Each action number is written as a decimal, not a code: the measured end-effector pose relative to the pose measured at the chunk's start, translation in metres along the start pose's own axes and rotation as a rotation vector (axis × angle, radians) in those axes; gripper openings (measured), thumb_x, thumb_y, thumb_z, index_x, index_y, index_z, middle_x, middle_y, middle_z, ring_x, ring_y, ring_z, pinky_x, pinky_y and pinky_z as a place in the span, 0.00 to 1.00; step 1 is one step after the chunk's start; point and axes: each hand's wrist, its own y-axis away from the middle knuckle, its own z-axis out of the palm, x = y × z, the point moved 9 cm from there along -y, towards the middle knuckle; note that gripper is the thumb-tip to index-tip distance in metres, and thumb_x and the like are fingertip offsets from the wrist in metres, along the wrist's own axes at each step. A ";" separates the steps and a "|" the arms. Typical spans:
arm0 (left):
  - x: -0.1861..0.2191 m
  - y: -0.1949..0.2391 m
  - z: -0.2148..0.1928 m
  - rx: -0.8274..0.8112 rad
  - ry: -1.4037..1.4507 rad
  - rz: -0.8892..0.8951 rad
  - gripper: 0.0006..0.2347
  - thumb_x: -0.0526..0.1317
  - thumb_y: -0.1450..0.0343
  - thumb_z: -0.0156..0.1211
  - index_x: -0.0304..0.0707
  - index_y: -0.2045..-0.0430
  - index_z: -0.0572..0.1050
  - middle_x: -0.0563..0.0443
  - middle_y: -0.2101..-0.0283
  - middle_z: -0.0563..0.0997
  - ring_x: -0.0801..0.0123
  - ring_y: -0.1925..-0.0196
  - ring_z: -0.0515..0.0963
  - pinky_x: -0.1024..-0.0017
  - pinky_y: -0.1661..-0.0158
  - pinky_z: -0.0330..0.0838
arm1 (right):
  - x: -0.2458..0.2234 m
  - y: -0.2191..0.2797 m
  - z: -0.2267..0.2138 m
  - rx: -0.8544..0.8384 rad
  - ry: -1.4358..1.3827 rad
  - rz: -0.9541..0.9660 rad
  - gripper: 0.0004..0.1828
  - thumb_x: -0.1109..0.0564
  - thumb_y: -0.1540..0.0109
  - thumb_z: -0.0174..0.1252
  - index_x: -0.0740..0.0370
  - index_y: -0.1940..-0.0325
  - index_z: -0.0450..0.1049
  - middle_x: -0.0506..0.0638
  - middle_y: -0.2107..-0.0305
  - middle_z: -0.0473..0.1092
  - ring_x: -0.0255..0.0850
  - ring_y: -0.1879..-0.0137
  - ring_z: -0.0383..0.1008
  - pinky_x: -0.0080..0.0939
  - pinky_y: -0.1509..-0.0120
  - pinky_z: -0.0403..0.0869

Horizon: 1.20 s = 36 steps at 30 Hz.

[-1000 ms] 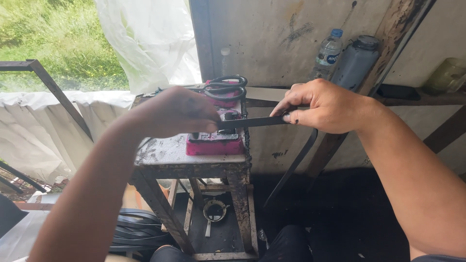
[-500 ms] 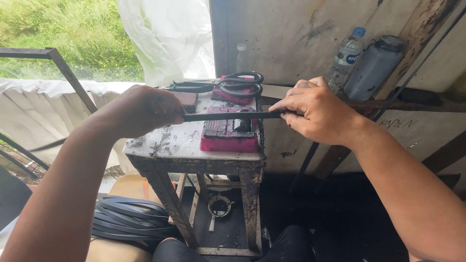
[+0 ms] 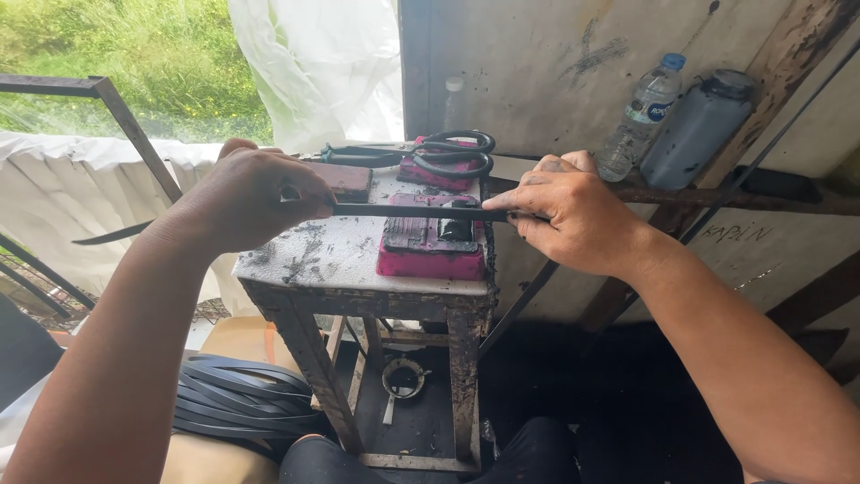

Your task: Applying edge paint to long leather straps using a manual roller applicator and hanging them on a rack to dry.

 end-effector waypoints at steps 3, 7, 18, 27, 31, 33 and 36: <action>0.000 -0.002 0.002 0.010 -0.025 0.018 0.05 0.45 0.30 0.67 0.56 0.64 0.86 0.57 0.68 0.87 0.69 0.53 0.82 0.59 0.33 0.51 | 0.001 0.000 0.003 -0.006 -0.013 0.003 0.13 0.60 0.36 0.55 0.54 0.50 0.81 0.47 0.71 0.76 0.40 0.55 0.73 0.50 0.41 0.58; 0.010 -0.006 0.007 0.000 -0.025 0.027 0.05 0.46 0.30 0.66 0.59 0.64 0.86 0.59 0.68 0.87 0.70 0.54 0.82 0.59 0.33 0.51 | 0.003 0.007 -0.003 0.020 -0.012 0.013 0.13 0.61 0.38 0.57 0.54 0.52 0.82 0.46 0.73 0.75 0.40 0.57 0.72 0.50 0.42 0.57; 0.057 -0.030 0.025 -0.031 -0.067 0.114 0.03 0.49 0.30 0.67 0.62 0.69 0.86 0.64 0.70 0.84 0.75 0.55 0.79 0.66 0.36 0.54 | 0.032 0.050 -0.031 0.059 0.001 0.155 0.13 0.63 0.39 0.59 0.55 0.53 0.83 0.47 0.72 0.76 0.42 0.54 0.72 0.51 0.39 0.57; 0.097 -0.046 0.038 -0.074 -0.061 0.325 0.07 0.47 0.28 0.62 0.60 0.76 0.84 0.75 0.67 0.86 0.74 0.59 0.77 0.64 0.43 0.52 | 0.058 0.085 -0.049 0.126 0.034 0.254 0.16 0.63 0.40 0.63 0.45 0.52 0.84 0.35 0.73 0.73 0.33 0.53 0.71 0.44 0.28 0.52; 0.108 -0.051 0.040 -0.070 -0.027 0.332 0.07 0.47 0.28 0.63 0.58 0.75 0.85 0.74 0.68 0.87 0.74 0.61 0.77 0.65 0.41 0.52 | 0.069 0.096 -0.053 0.152 0.056 0.278 0.16 0.63 0.40 0.64 0.44 0.53 0.84 0.35 0.67 0.75 0.34 0.49 0.71 0.42 0.30 0.55; 0.109 -0.054 0.042 -0.087 -0.025 0.319 0.04 0.45 0.30 0.65 0.59 0.70 0.86 0.71 0.66 0.86 0.73 0.59 0.78 0.65 0.42 0.52 | 0.076 0.100 -0.052 0.136 0.054 0.305 0.17 0.63 0.41 0.64 0.43 0.52 0.84 0.35 0.67 0.75 0.34 0.48 0.72 0.43 0.29 0.56; 0.118 -0.053 0.040 -0.109 -0.032 0.341 0.06 0.47 0.28 0.63 0.55 0.69 0.85 0.65 0.65 0.87 0.73 0.58 0.81 0.62 0.39 0.52 | 0.082 0.097 -0.054 0.131 -0.022 0.279 0.15 0.64 0.40 0.63 0.47 0.53 0.84 0.37 0.71 0.76 0.34 0.55 0.72 0.39 0.35 0.64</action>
